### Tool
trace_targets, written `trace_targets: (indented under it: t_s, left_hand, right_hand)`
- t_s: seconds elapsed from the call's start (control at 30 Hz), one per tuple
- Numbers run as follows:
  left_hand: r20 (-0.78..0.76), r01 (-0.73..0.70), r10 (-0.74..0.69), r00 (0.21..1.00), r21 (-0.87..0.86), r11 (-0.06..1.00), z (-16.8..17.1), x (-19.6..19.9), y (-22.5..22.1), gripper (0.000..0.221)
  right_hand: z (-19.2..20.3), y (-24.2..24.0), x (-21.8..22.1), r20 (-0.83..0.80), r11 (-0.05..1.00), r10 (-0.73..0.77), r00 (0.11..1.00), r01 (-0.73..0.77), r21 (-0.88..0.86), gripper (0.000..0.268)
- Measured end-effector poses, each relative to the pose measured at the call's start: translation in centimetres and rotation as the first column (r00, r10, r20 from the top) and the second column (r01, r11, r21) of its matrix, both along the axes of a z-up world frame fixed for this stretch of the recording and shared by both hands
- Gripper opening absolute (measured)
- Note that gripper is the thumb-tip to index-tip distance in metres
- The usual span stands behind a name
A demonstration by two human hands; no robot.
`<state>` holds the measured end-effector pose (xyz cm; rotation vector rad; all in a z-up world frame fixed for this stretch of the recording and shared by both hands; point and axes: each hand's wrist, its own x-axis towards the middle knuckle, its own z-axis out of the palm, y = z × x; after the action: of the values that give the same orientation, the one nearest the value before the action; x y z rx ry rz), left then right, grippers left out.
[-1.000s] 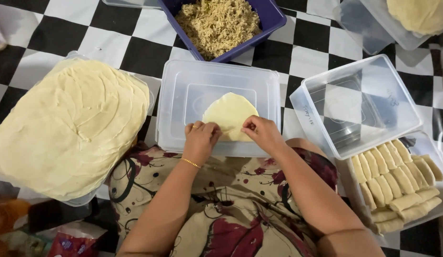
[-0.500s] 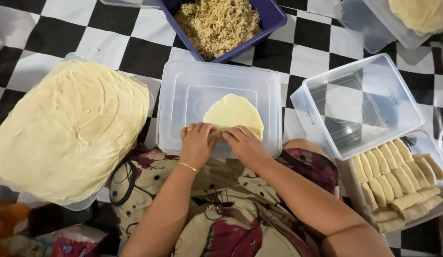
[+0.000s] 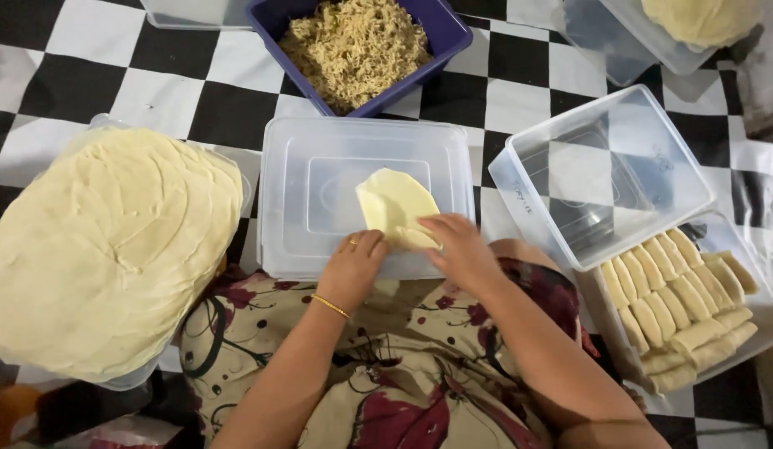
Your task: Assembling risoles by placing savory filling onto thin dough sheets and rolling them into cylinders.
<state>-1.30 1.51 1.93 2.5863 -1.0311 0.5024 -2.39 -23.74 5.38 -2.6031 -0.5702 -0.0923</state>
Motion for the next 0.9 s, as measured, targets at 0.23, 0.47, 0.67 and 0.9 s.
trace_targets:
  t_s: [0.23,0.47,0.67,0.9]
  left_hand:
    - [0.039,-0.035,0.035,0.999,0.009,0.999,-1.6,-0.3,-2.1,0.046]
    - [-0.059,-0.114,0.120,0.991,0.099,0.989,-2.9,-0.8,-4.2,0.070]
    - [-0.160,-0.162,0.168,0.973,0.050,0.986,-3.7,-0.8,-4.4,0.074]
    - [-0.255,-0.228,0.194,0.947,-0.112,0.967,-1.8,-0.8,-2.2,0.072]
  right_hand:
    - [-1.6,-2.1,-1.7,-0.143,0.963,-0.237,0.961,0.214,-0.162,0.020]
    - [-1.7,-0.8,-1.4,0.018,0.960,-0.265,0.964,0.265,-0.086,0.003]
    - [0.5,2.3,-0.2,0.310,0.998,-0.056,0.949,0.056,0.010,0.003]
    - [1.0,2.7,0.1,0.318,0.983,0.184,0.930,-0.171,-0.066,0.009]
